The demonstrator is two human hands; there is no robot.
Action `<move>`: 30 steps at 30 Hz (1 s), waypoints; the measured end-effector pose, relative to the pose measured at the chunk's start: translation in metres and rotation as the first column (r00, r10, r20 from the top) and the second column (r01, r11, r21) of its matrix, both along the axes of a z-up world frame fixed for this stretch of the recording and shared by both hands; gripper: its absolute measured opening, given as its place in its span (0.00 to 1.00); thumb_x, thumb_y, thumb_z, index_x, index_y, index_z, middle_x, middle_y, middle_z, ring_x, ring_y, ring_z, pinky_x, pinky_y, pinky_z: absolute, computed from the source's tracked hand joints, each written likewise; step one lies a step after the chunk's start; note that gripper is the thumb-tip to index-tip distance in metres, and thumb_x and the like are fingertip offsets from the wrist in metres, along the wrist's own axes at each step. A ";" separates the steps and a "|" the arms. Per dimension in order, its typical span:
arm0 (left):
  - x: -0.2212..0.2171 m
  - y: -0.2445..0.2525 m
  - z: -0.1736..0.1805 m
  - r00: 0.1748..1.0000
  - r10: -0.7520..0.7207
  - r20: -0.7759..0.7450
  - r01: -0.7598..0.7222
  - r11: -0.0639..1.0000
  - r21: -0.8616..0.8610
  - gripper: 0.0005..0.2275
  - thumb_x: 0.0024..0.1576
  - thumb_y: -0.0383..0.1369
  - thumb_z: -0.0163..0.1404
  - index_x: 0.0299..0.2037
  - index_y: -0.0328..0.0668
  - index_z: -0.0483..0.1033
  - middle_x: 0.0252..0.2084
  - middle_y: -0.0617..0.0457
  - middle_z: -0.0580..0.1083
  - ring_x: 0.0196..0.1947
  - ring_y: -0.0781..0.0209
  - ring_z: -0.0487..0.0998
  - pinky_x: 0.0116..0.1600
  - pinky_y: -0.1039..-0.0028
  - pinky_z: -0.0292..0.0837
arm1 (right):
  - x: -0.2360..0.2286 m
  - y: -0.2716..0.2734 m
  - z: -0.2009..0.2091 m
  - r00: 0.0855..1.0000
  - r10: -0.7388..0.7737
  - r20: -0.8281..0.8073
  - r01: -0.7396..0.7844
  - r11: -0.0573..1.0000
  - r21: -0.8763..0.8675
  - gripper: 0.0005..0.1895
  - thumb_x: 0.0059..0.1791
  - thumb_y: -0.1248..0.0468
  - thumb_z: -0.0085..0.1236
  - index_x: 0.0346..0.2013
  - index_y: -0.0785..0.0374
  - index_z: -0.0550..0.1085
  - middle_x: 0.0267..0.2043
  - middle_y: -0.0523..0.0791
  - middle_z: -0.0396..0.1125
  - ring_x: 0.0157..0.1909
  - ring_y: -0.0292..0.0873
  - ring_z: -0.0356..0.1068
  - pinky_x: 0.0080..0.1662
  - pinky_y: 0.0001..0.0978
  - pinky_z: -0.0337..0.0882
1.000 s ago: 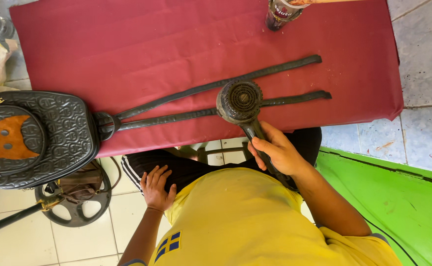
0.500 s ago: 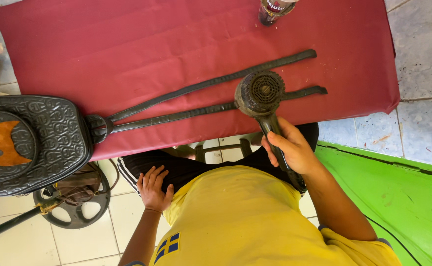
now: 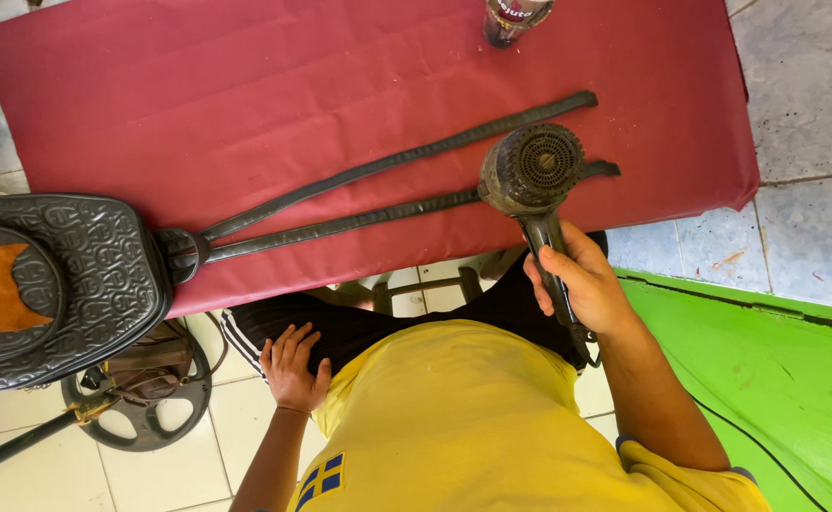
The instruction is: The person applies a dark liquid to a black leather belt strap using a paintbrush, then uses a hairdryer to dry the treated area. The task involves careful brushing along the strap and subsequent drying with a handheld hairdryer.
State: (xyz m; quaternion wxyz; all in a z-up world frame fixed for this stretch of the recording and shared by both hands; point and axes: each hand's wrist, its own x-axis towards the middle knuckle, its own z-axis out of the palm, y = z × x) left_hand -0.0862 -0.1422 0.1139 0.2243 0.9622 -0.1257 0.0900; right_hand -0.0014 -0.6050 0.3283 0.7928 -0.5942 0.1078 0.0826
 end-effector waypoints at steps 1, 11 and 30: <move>0.000 0.000 0.000 1.000 -0.002 0.001 0.002 1.000 0.000 0.20 0.60 0.57 0.37 0.50 0.62 0.77 0.58 0.66 0.74 0.66 0.60 0.70 0.73 0.56 0.46 | 0.000 -0.001 0.002 1.000 -0.002 0.001 0.002 1.000 0.000 0.09 0.56 0.62 0.50 0.42 0.68 0.67 0.23 0.52 0.62 0.11 0.42 0.66 0.16 0.33 0.71; -0.002 -0.002 -0.002 1.000 -0.001 0.004 0.001 1.000 0.002 0.20 0.60 0.57 0.37 0.49 0.62 0.77 0.58 0.66 0.74 0.66 0.60 0.70 0.73 0.56 0.46 | -0.009 -0.018 -0.001 0.999 -0.039 -0.012 0.038 0.999 -0.034 0.12 0.56 0.61 0.49 0.46 0.69 0.68 0.23 0.51 0.62 0.12 0.42 0.66 0.16 0.34 0.71; -0.004 -0.005 -0.001 1.000 -0.006 0.013 0.006 1.000 0.016 0.20 0.59 0.57 0.37 0.49 0.63 0.77 0.58 0.66 0.74 0.66 0.60 0.70 0.73 0.56 0.47 | -0.018 -0.036 -0.008 0.995 -0.099 -0.015 0.099 0.994 -0.044 0.14 0.56 0.61 0.49 0.49 0.71 0.69 0.24 0.53 0.62 0.13 0.43 0.66 0.16 0.35 0.71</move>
